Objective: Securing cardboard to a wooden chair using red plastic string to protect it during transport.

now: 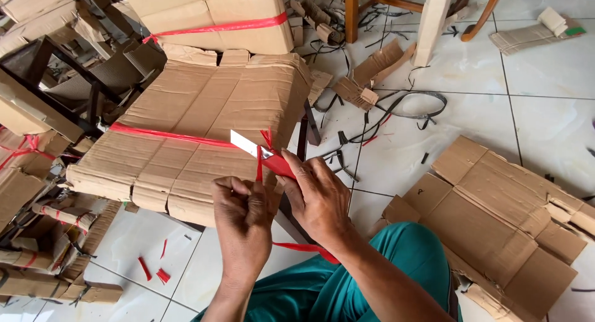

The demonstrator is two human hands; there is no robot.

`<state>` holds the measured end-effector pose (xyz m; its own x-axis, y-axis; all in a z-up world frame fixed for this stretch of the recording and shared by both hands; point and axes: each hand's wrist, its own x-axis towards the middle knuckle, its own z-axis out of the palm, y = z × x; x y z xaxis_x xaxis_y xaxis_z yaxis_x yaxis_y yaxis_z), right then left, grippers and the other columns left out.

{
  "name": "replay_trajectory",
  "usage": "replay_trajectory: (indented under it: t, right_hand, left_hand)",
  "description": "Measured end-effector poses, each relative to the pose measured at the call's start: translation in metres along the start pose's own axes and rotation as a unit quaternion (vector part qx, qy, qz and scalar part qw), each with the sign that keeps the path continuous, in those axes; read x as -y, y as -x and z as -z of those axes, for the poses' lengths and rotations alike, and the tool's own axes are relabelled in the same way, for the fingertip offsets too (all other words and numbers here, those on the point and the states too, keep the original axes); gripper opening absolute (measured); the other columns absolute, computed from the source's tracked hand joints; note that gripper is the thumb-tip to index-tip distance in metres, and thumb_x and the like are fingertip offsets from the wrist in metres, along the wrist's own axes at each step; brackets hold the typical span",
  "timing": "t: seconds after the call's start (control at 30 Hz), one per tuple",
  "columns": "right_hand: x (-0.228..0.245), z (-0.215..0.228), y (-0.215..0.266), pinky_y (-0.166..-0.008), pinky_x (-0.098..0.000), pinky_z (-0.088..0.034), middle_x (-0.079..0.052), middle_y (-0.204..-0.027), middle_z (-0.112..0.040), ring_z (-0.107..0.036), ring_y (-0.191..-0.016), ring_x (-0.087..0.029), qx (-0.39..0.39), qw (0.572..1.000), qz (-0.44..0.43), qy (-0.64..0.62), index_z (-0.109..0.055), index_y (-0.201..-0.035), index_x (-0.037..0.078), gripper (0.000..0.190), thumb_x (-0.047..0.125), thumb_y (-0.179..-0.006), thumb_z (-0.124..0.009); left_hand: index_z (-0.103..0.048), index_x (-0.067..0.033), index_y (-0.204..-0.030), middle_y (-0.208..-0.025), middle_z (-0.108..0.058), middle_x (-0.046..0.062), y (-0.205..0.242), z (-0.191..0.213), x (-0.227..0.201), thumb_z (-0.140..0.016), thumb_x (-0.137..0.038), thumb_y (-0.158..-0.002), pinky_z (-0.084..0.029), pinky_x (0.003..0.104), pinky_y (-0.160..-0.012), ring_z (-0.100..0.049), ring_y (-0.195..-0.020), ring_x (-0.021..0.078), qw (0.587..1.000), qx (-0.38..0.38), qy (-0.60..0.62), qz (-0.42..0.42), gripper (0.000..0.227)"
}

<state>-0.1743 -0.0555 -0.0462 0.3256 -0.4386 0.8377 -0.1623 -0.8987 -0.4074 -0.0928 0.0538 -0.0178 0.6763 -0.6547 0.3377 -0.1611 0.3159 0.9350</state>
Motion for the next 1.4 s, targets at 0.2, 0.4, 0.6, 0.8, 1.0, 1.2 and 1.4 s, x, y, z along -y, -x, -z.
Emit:
replay_trajectory:
  t: [0.2,0.4,0.6,0.8,1.0,1.2,1.4]
  right_hand:
    - [-0.012,0.012,0.019,-0.053,-0.0289,-0.045,-0.004,-0.089,-0.061,-0.054,-0.062,-0.014,-0.009,1.000,-0.004,0.011,-0.065,-0.133,0.006,0.048,0.011,-0.088,-0.080]
    - [-0.011,0.024,0.026,-0.052,-0.0279,-0.047,-0.005,-0.091,-0.063,-0.055,-0.062,-0.014,-0.018,1.000,-0.020,0.002,-0.067,-0.129,0.005,0.042,0.007,-0.088,-0.078]
    - [-0.088,0.073,0.039,-0.074,-0.0353,-0.049,-0.020,-0.110,-0.063,-0.058,-0.085,-0.025,-0.156,0.975,-0.156,-0.003,-0.056,-0.139,-0.012,0.033,-0.006,-0.107,-0.058]
    - [-0.202,0.121,0.159,-0.077,-0.0432,-0.050,-0.024,-0.115,-0.067,-0.062,-0.090,-0.034,-0.020,0.940,-0.293,0.176,-0.059,-0.141,-0.009,0.038,0.010,-0.109,-0.060]
    - [-0.301,0.150,0.350,-0.085,-0.0519,-0.056,-0.024,-0.119,-0.073,-0.073,-0.100,-0.044,0.227,0.734,-0.518,0.376,-0.060,-0.151,0.020,0.052,0.028,-0.100,-0.058]
    - [-0.338,0.136,0.384,-0.103,-0.0409,-0.052,-0.018,-0.116,-0.075,-0.067,-0.111,-0.033,0.184,0.855,-0.280,0.397,-0.073,-0.131,0.003,0.047,0.027,-0.091,-0.076]
    - [-0.034,0.085,0.144,-0.117,-0.0544,-0.032,-0.019,-0.158,-0.046,-0.042,-0.148,-0.037,0.276,0.878,-0.320,-0.226,-0.037,-0.152,0.004,0.094,0.067,-0.083,-0.046]
  left_hand:
    - [-0.036,-0.0086,-0.101,-0.080,-0.053,0.006,-0.001,0.012,-0.003,-0.053,0.007,-0.102,-0.043,0.024,-0.057,-0.049,-0.064,0.0105,0.998,-0.005,0.056,-0.006,0.022]
    - [-0.036,-0.0084,-0.100,-0.075,-0.054,0.007,-0.001,0.015,-0.001,-0.052,0.007,-0.100,-0.043,0.025,-0.050,-0.048,-0.057,0.0110,1.000,0.000,0.023,0.008,0.022]
    - [-0.036,-0.0115,-0.105,-0.081,-0.055,0.008,-0.001,0.047,-0.019,-0.054,0.007,-0.099,-0.040,0.025,-0.060,-0.053,-0.071,0.0134,0.996,-0.082,0.022,-0.021,0.026]
    - [-0.048,-0.0018,-0.133,-0.083,-0.072,0.016,0.022,0.050,-0.038,-0.060,0.001,-0.098,-0.049,0.033,-0.074,-0.065,-0.076,0.0215,0.991,-0.047,0.125,-0.018,0.037]
    - [-0.076,0.0129,-0.099,-0.085,-0.079,0.023,0.063,0.062,-0.024,-0.068,0.000,-0.090,-0.058,0.039,-0.081,-0.076,-0.080,0.0292,0.993,-0.008,0.061,0.103,0.017]
    - [-0.081,0.0084,-0.095,-0.091,-0.081,0.021,0.076,0.054,-0.020,-0.075,-0.007,-0.088,-0.058,0.040,-0.083,-0.073,-0.082,0.0261,0.989,-0.011,0.067,0.134,0.018]
    - [-0.081,0.0046,-0.097,-0.093,-0.079,0.013,0.078,0.030,-0.009,-0.074,-0.010,-0.091,-0.053,0.033,-0.079,-0.065,-0.081,0.0186,0.986,0.047,0.113,0.117,0.017]
